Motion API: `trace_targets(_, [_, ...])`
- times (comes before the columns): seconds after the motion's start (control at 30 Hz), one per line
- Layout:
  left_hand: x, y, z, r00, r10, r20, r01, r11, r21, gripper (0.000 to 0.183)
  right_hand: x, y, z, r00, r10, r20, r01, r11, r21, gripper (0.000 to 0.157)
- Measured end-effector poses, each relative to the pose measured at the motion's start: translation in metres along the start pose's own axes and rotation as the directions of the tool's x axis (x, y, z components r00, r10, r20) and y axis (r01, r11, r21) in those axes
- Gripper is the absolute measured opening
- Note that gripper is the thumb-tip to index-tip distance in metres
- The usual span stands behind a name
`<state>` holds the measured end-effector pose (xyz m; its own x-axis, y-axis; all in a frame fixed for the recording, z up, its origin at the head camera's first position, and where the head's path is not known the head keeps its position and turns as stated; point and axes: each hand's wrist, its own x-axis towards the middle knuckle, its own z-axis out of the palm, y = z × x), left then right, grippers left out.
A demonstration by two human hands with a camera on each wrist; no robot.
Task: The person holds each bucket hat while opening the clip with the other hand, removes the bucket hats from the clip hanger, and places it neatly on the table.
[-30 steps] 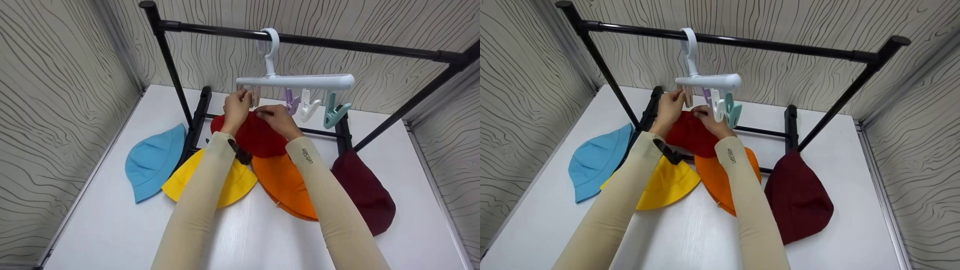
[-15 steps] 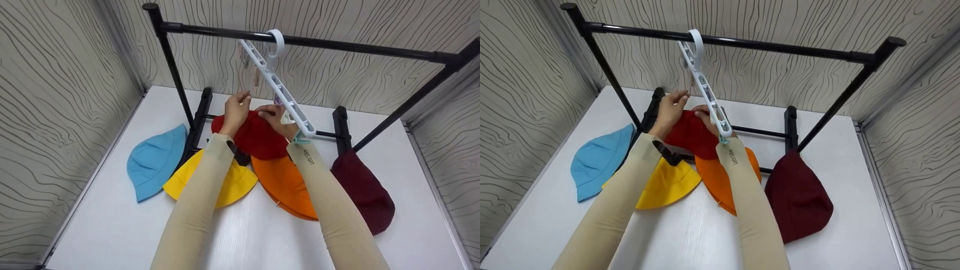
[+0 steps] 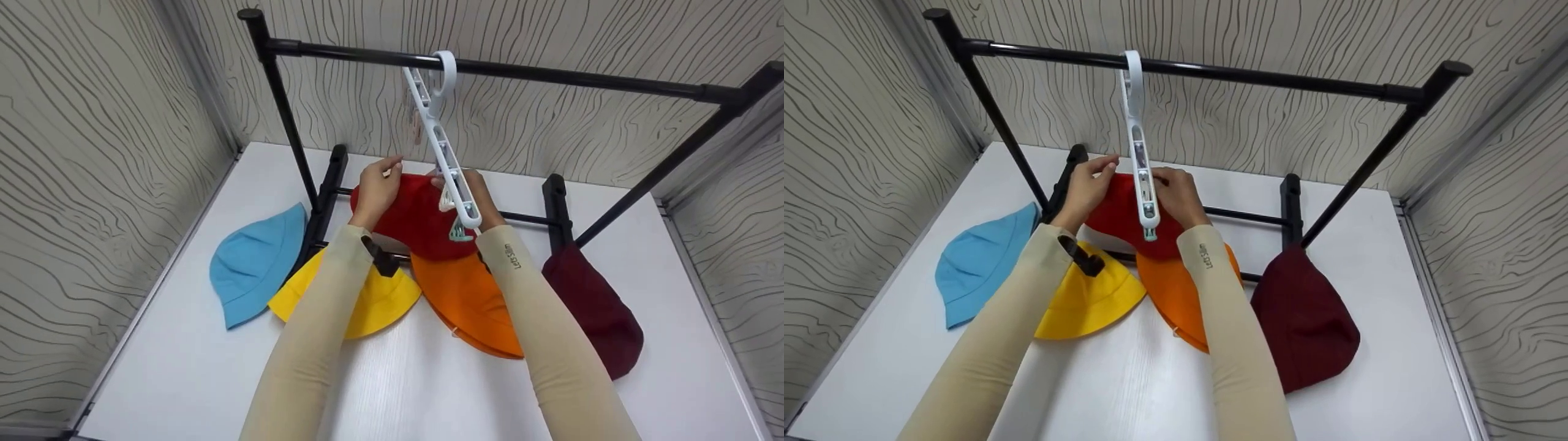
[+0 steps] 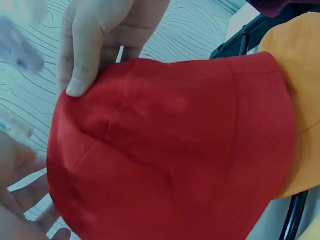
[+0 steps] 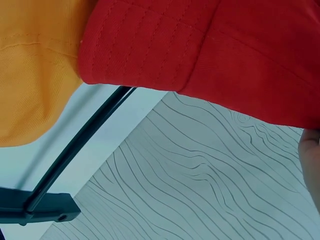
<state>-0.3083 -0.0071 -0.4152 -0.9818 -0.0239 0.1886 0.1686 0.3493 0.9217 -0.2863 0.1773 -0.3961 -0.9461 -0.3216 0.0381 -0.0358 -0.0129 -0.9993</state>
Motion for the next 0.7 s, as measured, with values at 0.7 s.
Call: trace_targets(0.7, [-0.018, -0.011, -0.011, 0.998, 0.041, -0.037, -0.039, 0.998, 0.055, 0.033, 0.001, 0.007, -0.022, 0.963, -0.080, -0.259, -0.071, 0.847, -0.528, 0.025])
